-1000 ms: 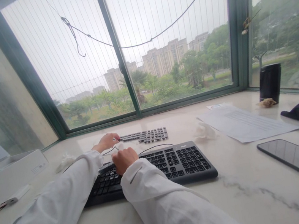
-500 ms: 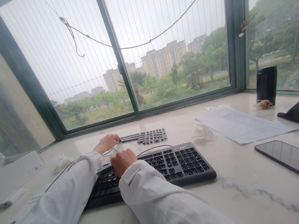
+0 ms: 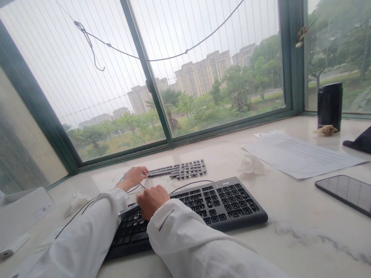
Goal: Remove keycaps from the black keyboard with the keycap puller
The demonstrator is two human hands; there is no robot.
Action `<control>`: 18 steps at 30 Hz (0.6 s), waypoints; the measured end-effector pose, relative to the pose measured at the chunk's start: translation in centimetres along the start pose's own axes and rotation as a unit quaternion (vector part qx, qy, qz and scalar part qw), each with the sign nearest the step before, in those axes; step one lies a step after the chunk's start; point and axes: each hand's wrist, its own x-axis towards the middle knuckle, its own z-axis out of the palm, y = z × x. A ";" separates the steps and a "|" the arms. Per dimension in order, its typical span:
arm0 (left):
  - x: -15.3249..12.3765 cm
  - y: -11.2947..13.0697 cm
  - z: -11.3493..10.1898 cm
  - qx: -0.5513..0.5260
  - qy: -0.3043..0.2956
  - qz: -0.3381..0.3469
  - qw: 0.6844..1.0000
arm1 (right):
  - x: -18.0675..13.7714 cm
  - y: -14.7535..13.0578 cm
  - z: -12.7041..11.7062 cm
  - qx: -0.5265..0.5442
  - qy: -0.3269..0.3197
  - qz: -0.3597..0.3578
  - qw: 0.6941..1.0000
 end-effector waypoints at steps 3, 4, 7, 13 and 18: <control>0.0 0.1 -0.1 -0.003 0.002 -0.002 1.000 | 0.1 0.0 0.1 0.002 0.008 -0.003 1.000; -0.1 0.1 -0.1 -0.005 0.003 -0.003 1.000 | 0.1 0.0 0.1 0.002 0.009 -0.003 1.000; -0.4 0.2 -0.6 -0.013 0.009 -0.008 1.000 | 0.1 0.1 0.0 0.001 0.002 -0.003 1.000; -2.4 -0.1 -3.0 -0.044 0.032 -0.006 0.998 | 0.1 0.4 -0.1 -0.014 0.007 0.010 1.000; -6.2 -1.0 -5.7 -0.087 -0.005 0.013 0.996 | 0.3 0.6 -0.1 0.034 0.061 0.062 0.996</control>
